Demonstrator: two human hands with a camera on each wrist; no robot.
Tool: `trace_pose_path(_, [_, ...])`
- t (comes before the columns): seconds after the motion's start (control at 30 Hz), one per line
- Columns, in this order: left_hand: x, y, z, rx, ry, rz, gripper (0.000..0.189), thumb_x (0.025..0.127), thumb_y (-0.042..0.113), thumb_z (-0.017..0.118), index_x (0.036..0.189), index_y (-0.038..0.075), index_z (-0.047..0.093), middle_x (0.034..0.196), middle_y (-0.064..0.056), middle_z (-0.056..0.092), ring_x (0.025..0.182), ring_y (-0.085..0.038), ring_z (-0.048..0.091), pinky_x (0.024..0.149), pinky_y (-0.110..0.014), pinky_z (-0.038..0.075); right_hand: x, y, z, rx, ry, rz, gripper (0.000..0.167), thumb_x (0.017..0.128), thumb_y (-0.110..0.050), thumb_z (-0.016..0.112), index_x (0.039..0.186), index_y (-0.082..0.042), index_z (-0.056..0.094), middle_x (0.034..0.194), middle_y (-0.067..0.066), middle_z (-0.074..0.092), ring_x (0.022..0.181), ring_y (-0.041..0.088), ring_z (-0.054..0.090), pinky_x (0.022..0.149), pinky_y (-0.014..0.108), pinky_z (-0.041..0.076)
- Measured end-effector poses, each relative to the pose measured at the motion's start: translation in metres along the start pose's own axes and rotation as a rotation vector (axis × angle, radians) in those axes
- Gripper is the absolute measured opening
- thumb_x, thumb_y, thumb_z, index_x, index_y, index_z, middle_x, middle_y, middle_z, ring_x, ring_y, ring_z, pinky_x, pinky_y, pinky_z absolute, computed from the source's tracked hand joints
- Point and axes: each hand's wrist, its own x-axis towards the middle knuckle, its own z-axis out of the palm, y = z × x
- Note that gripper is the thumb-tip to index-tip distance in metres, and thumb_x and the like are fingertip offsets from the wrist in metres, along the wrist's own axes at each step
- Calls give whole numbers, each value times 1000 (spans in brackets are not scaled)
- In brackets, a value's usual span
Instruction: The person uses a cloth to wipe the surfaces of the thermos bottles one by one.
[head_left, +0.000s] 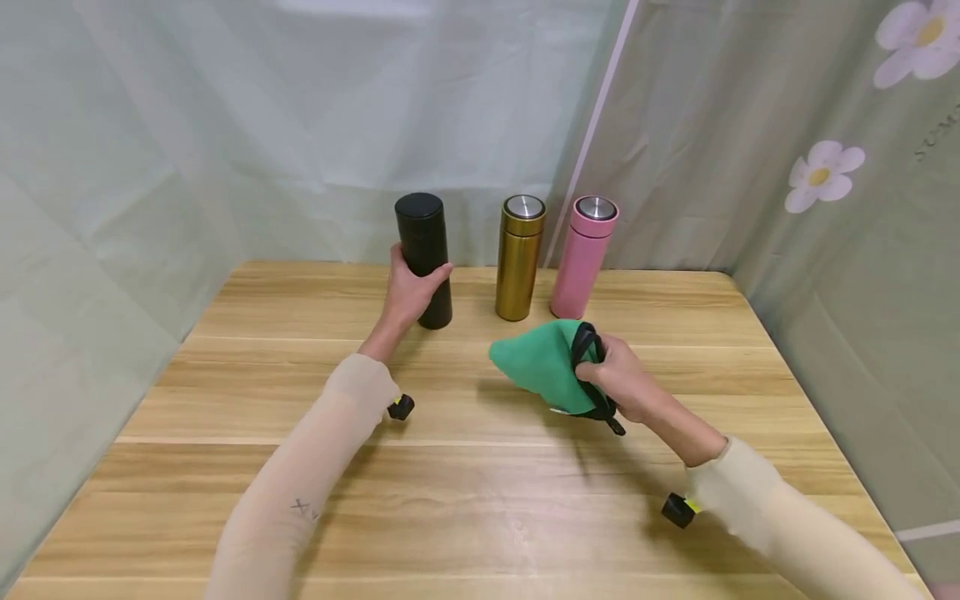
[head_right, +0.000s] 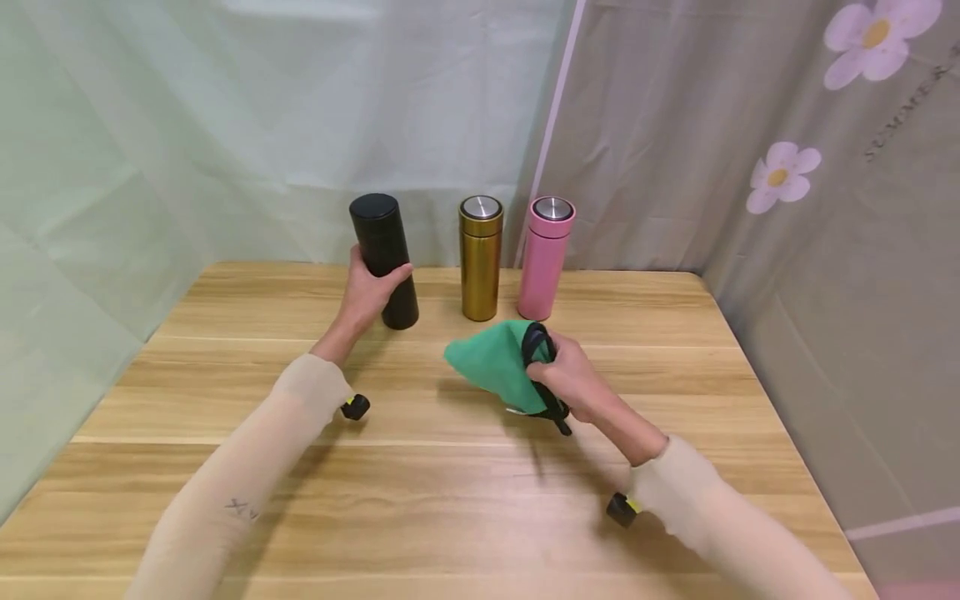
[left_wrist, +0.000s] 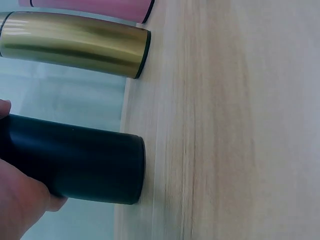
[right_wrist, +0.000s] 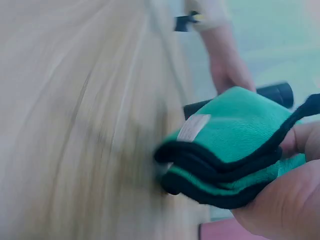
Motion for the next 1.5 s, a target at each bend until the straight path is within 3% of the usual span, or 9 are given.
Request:
trace_pose_path(0.17, [-5,3,-3,-9,-16,-20,84,90,30,79,152,4,28,142,-20,47,128,-35,51,113,-50,37,-3,5,-19,300,-2,134,30,86,2,52,116,1,49,100,5,65,89,18,67,80,34,58])
trace_pose_path(0.37, [-15,10,-6,19,-65,-18,84,91,31,78,152,3,28,142,-20,47,127,-35,52,111,-52,39,-8,15,-33,572,-11,161,23,94,5,42,114,-2,49,96,3,71,90,16,71,82,33,60])
trace_pose_path(0.5, [-24,16,-8,34,-119,-26,86,91,33,78,153,3,27,143,-20,45,128,-37,50,112,-55,38,-13,18,-38,682,-9,151,23,95,6,39,111,-4,54,98,3,71,92,17,71,83,33,59])
trace_pose_path(0.7, [-41,26,-6,54,-200,-56,87,91,33,78,155,4,25,147,-19,43,131,-37,49,114,-57,37,-25,14,-47,775,43,165,21,98,4,37,110,-5,52,99,2,70,91,16,70,83,31,59])
trace_pose_path(0.93, [-58,38,2,17,-269,-21,79,90,27,78,150,3,32,141,-19,47,126,-37,52,110,-57,40,-35,6,-58,870,112,215,15,102,-5,36,114,-7,44,96,1,68,87,15,68,80,29,57])
trace_pose_path(1.17, [-80,45,16,5,-371,0,76,89,18,80,149,2,35,139,-18,51,125,-35,53,110,-53,41,-45,6,-66,936,153,208,15,103,-5,39,114,-8,48,100,1,69,91,15,69,83,30,57])
trace_pose_path(1.33, [-93,50,24,-19,-413,21,76,88,17,81,149,3,36,137,-17,52,123,-34,55,108,-53,43,-49,4,-71,941,172,192,15,102,-6,44,116,-10,48,102,0,68,93,15,68,84,29,56])
trace_pose_path(1.5, [-103,56,31,-38,-447,46,78,87,14,81,150,4,35,137,-18,53,122,-34,56,107,-53,44,-48,4,-76,978,153,133,15,103,-4,41,113,-8,52,103,2,70,94,16,69,85,30,56])
